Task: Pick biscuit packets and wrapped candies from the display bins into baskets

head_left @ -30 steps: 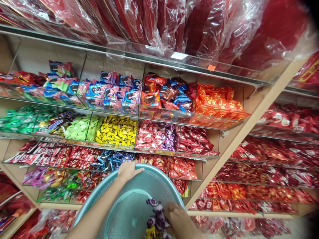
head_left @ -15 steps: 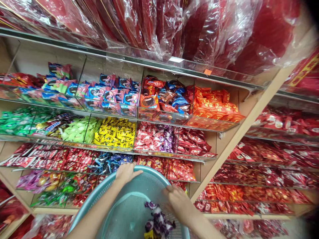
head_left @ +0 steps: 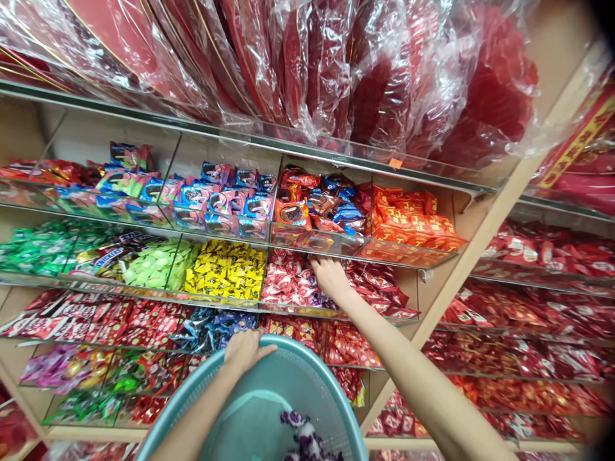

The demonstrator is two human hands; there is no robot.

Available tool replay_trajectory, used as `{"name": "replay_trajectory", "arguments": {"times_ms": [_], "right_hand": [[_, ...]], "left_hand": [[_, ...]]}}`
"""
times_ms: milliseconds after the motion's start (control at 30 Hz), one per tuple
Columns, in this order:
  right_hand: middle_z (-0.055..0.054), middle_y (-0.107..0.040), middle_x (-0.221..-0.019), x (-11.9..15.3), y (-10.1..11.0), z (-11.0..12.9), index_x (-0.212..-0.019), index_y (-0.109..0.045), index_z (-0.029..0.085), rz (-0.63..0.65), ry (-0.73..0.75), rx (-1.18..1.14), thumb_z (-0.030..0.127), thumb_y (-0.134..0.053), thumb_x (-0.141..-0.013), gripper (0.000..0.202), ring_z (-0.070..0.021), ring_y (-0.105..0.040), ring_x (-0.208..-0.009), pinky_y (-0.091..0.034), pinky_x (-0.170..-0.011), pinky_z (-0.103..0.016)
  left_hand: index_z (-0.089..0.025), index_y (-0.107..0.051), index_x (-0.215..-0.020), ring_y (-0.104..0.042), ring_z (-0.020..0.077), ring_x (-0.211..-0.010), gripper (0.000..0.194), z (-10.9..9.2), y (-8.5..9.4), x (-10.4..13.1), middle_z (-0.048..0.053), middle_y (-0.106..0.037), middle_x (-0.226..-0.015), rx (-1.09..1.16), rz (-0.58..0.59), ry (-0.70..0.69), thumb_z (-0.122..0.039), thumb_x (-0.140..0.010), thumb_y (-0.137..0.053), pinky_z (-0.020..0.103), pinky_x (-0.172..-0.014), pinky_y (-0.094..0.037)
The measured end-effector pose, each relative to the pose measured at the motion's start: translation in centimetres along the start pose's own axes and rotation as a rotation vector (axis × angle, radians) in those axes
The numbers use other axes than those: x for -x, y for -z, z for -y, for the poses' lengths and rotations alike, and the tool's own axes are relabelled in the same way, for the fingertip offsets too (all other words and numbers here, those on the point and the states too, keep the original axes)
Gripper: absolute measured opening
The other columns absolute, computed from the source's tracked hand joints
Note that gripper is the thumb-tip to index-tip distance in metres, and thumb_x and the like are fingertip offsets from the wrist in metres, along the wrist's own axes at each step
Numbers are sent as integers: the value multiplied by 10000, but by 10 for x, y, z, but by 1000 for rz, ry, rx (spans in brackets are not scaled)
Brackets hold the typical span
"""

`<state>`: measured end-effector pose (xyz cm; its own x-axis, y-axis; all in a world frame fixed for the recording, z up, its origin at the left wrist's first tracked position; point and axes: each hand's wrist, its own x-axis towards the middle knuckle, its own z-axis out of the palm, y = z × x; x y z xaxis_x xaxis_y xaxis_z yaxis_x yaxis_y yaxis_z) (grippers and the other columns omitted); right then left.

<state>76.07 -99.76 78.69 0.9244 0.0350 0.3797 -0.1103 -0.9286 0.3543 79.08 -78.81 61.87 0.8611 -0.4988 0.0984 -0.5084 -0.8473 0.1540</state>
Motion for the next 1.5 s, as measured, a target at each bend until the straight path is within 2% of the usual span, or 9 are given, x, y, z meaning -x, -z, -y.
{"name": "replay_trajectory", "arguments": {"times_ms": [100, 200, 300, 633, 867, 1167, 1367, 1500], "right_hand": [[-170, -587, -1142, -19, -9, -7, -1302, -381, 171, 37, -28, 8, 125, -268, -879, 440, -247, -550, -1028, -387, -878, -396], [-166, -484, -1301, -28, -13, -12, -1331, -358, 177, 60, -45, 24, 180, -343, -871, 460, -285, -463, -1164, -258, -1005, -477], [-160, -417, -1362, -32, -13, -12, -1347, -337, 168, 87, -62, 36, 199, -429, -840, 516, -306, -396, -1229, -177, -1047, -518], [-182, -433, -1341, -40, -13, -5, -1384, -243, 152, 110, -78, 29, 42, -342, -822, 581, -263, -424, -1223, -172, -1055, -545], [-181, -462, -1318, -47, -14, -2, -1377, -265, 156, 123, -93, 16, 38, -293, -840, 550, -255, -442, -1207, -215, -1042, -526], [-146, -410, -1368, -40, -11, -1, -1382, -256, 217, 143, -71, 7, 46, -326, -832, 581, -274, -417, -1219, -174, -1043, -549], [-203, -490, -1281, -34, -8, 1, -1359, -306, 186, 154, -101, 10, 64, -324, -846, 528, -273, -488, -1150, -294, -972, -541], [-213, -561, -1191, -34, -10, 7, -1312, -384, 176, 180, -147, 1, 61, -300, -861, 474, -268, -567, -1051, -429, -839, -493]], "left_hand": [[-194, -603, -956, -637, 304, -862, 657, 1, -1, 0, 137, -688, -877, 1, -9, -10, -719, -751, -266, 361, -720, -457], [-189, -603, -961, -631, 316, -872, 672, 2, 0, 0, 144, -685, -895, 12, -10, -4, -729, -743, -268, 370, -722, -456], [-182, -602, -980, -627, 319, -880, 673, 2, 0, -1, 150, -683, -891, 6, 5, 10, -721, -748, -272, 375, -734, -452], [-174, -591, -994, -629, 310, -881, 646, 3, -2, -2, 161, -678, -910, -15, 15, -7, -664, -797, -220, 384, -746, -449], [-187, -588, -985, -632, 301, -878, 613, 8, -1, 2, 144, -678, -887, -10, 19, 23, -658, -797, -244, 368, -729, -453], [-187, -596, -976, -626, 309, -891, 619, 13, -5, 0, 153, -680, -881, -7, 29, 32, -664, -792, -249, 386, -748, -453], [-179, -595, -985, -633, 319, -865, 657, 13, -7, -1, 161, -679, -870, -28, 14, 20, -680, -786, -220, 399, -721, -463], [-176, -591, -998, -627, 313, -884, 640, 11, -4, 2, 156, -676, -879, -13, 15, 31, -666, -792, -236, 384, -731, -460]]}}
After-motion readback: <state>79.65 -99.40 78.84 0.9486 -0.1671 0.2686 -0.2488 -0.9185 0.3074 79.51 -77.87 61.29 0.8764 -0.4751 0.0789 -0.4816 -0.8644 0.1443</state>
